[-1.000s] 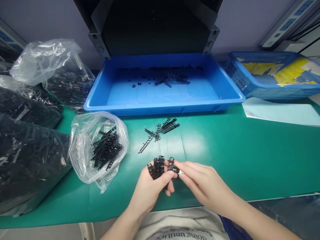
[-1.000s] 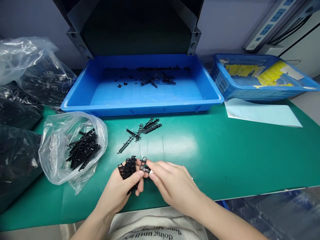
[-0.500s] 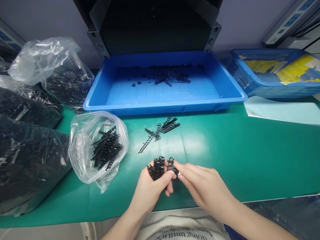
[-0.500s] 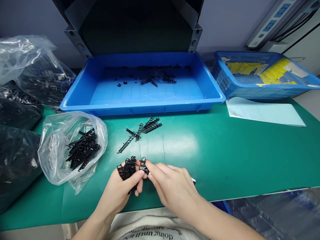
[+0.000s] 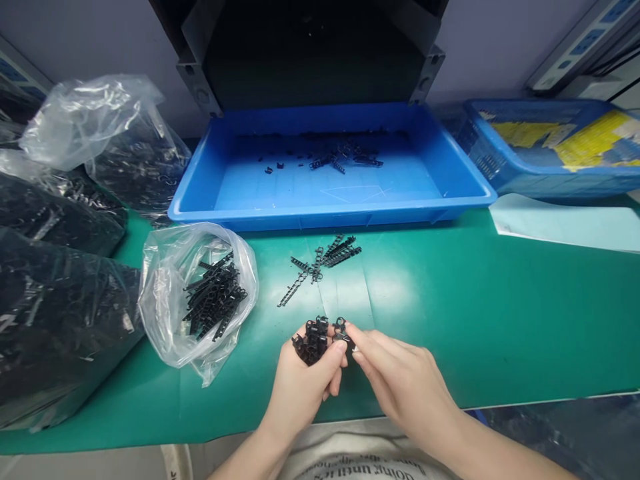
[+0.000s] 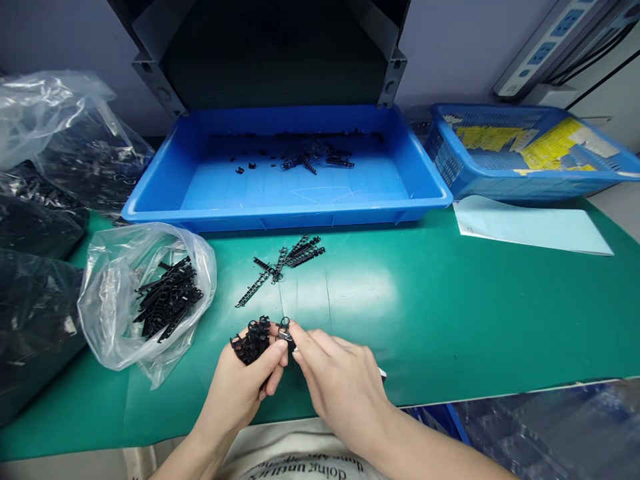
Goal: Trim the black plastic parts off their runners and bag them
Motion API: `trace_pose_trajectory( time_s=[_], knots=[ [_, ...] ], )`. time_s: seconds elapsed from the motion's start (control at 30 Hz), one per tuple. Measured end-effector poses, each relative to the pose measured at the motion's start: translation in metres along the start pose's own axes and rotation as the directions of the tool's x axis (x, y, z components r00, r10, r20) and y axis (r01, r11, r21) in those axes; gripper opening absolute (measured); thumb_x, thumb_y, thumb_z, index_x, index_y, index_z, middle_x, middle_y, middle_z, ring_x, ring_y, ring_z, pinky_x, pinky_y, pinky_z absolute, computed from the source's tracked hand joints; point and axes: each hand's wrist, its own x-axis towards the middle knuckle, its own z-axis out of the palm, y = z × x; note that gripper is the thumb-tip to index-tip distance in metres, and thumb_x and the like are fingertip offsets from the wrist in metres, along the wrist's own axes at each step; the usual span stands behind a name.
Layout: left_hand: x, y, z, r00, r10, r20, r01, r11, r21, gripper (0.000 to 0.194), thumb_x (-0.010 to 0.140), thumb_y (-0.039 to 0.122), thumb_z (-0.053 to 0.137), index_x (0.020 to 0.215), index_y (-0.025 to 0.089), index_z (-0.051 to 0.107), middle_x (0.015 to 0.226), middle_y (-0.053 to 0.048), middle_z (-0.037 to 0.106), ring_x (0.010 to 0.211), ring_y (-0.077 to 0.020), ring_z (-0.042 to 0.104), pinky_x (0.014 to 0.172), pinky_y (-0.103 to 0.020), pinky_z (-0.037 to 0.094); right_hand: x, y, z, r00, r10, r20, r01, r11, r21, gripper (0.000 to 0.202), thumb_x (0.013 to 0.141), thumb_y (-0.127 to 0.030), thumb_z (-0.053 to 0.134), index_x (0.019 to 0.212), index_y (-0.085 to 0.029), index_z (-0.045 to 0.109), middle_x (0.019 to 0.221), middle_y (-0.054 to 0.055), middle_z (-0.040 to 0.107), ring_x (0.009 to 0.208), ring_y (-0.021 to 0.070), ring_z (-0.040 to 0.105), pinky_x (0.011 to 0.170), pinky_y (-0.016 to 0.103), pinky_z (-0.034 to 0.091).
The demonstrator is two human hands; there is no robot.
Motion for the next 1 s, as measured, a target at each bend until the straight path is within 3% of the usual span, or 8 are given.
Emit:
trace_pose_trajectory(
  time_s=[0.2, 0.37, 0.53, 0.7, 0.83, 0.9, 1.0],
  knots=[
    [0.004, 0.0, -0.003, 1.0, 0.016, -0.012, -0.017, 0.996, -0.089, 0.025, 0.075, 0.037, 0.059, 0.069, 0.013, 0.055, 0.042, 0.003, 0.048, 0.038, -0.0057, 0.038, 0.038, -0.017, 0.029, 0.011, 0.016, -0.007, 0.999, 0.002, 0.055, -0.005, 0.999, 0.052, 0.033, 0.093, -0.024, 0.033, 0.12, -0.015, 0.051, 0.083, 0.004, 0.067, 0.065, 0.0154, 0.061, 0.053, 0.025, 0.044],
    [0.001, 0.009, -0.002, 0.999, -0.03, -0.031, 0.023, 0.98, -0.198, 0.033, 0.066, 0.035, 0.067, 0.084, 0.011, 0.055, 0.044, 0.005, 0.047, 0.043, -0.0066, 0.038, 0.042, -0.018, 0.029, 0.064, 0.066, -0.013, 0.97, 0.231, 0.073, -0.221, 0.967, -0.123, 0.026, 0.084, -0.025, 0.054, 0.109, -0.018, 0.058, 0.103, 0.007, 0.063, 0.093, 0.0223, 0.06, 0.077, 0.03, 0.046],
    [-0.002, 0.01, -0.005, 0.998, -0.056, -0.024, 0.048, 0.966, -0.254, 0.036, 0.063, 0.033, 0.07, 0.084, 0.011, 0.053, 0.045, 0.006, 0.045, 0.043, -0.0058, 0.036, 0.044, -0.019, 0.027, 0.111, 0.1, -0.014, 0.959, 0.262, 0.108, -0.241, 0.954, -0.178, 0.02, 0.08, -0.019, 0.058, 0.1, -0.015, 0.061, 0.099, 0.011, 0.06, 0.091, 0.0249, 0.058, 0.072, 0.031, 0.044],
    [0.005, 0.011, -0.019, 0.994, -0.001, -0.105, -0.025, 0.968, -0.248, 0.026, 0.069, 0.033, 0.067, 0.078, 0.013, 0.053, 0.047, 0.004, 0.048, 0.046, -0.0068, 0.041, 0.045, -0.018, 0.032, 0.105, 0.095, -0.033, 0.954, 0.215, 0.208, -0.188, 0.972, -0.139, 0.006, 0.08, -0.019, 0.057, 0.08, -0.016, 0.061, 0.08, 0.004, 0.063, 0.075, 0.0193, 0.059, 0.065, 0.026, 0.041],
    [0.011, 0.017, -0.024, 0.963, 0.117, -0.241, -0.157, 0.976, -0.153, 0.019, 0.071, 0.028, 0.067, 0.078, 0.014, 0.056, 0.064, 0.001, 0.059, 0.058, -0.0081, 0.053, 0.054, -0.017, 0.042, 0.08, 0.078, -0.053, 0.935, 0.173, 0.309, -0.214, 0.971, 0.102, 0.011, 0.081, -0.022, 0.053, 0.085, -0.016, 0.062, 0.078, 0.001, 0.066, 0.07, 0.0156, 0.059, 0.062, 0.023, 0.041],
    [0.012, 0.018, -0.02, 0.972, 0.109, -0.21, -0.13, 0.988, -0.085, 0.019, 0.071, 0.029, 0.067, 0.08, 0.014, 0.058, 0.074, -0.001, 0.064, 0.068, -0.011, 0.059, 0.065, -0.02, 0.047, 0.07, 0.065, -0.057, 0.906, 0.121, 0.406, -0.235, 0.94, 0.245, 0.015, 0.081, -0.024, 0.053, 0.087, -0.016, 0.063, 0.079, 0.001, 0.066, 0.071, 0.0154, 0.059, 0.062, 0.023, 0.042],
    [0.01, 0.015, -0.01, 1.0, 0.008, -0.021, -0.009, 0.999, -0.051, 0.022, 0.07, 0.029, 0.068, 0.082, 0.013, 0.06, 0.083, -0.006, 0.067, 0.076, -0.0166, 0.063, 0.072, -0.026, 0.049, 0.061, 0.046, -0.053, 0.858, 0.066, 0.51, -0.278, 0.894, 0.352, 0.016, 0.082, -0.023, 0.052, 0.087, -0.015, 0.064, 0.074, 0.0, 0.065, 0.067, 0.0139, 0.057, 0.059, 0.022, 0.041]
  ],
)
